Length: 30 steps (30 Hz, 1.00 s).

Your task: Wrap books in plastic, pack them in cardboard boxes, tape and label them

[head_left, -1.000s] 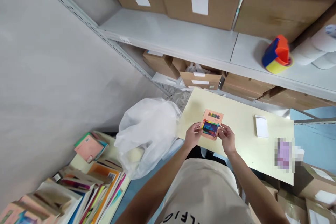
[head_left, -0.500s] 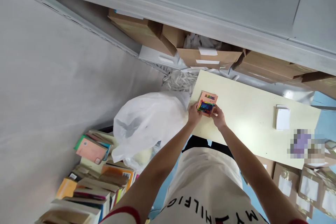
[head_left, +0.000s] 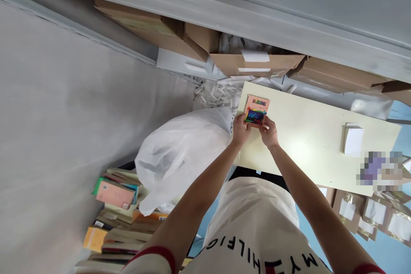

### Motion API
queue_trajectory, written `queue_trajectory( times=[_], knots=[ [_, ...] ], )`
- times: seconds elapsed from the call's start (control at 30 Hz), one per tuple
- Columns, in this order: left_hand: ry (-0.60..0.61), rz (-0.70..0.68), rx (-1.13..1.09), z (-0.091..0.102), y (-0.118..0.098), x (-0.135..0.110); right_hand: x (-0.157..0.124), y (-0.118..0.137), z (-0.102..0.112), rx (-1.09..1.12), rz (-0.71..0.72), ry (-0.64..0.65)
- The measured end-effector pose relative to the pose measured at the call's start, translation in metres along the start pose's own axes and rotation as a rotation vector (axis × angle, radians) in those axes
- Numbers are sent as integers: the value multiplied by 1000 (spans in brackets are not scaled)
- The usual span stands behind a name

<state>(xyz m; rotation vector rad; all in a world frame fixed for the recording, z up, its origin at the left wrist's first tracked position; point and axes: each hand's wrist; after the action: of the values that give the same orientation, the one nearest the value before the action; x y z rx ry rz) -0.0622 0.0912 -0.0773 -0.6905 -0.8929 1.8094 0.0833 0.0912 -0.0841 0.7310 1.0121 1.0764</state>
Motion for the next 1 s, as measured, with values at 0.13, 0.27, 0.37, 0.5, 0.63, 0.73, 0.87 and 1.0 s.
queue_trajectory(
  times=[0.13,0.27,0.37,0.5,0.63,0.73,0.87,1.0],
  knots=[
    [-10,-42,0,-7,1,15,17,8,-4,-21,45,6],
    [-6,-46,10,-9,1,16,20,14,-4,-40,36,17],
    [8,-37,8,-10,1,15,21,16,-3,-47,34,25],
    [2,-33,10,-10,2,15,21,24,-4,-32,-7,31],
    [-33,-36,18,-3,-6,10,11,44,5,-9,-102,2],
    [-33,-110,-4,11,-31,6,-5,73,38,19,-61,-63],
    [36,-279,-109,31,-96,12,-24,124,125,-21,325,-264],
    [173,-553,-284,44,-187,28,-20,177,228,-131,640,-596]
  ],
)
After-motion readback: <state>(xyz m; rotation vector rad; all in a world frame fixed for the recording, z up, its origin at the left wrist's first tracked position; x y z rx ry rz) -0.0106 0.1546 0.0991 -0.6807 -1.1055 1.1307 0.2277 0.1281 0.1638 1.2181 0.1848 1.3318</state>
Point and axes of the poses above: each hand's wrist, its own x-axis towards the middle knuckle, its own z-axis out of the back of the hand, y = z × x, and after that the axes turned 5 degrees about -y, right-handed
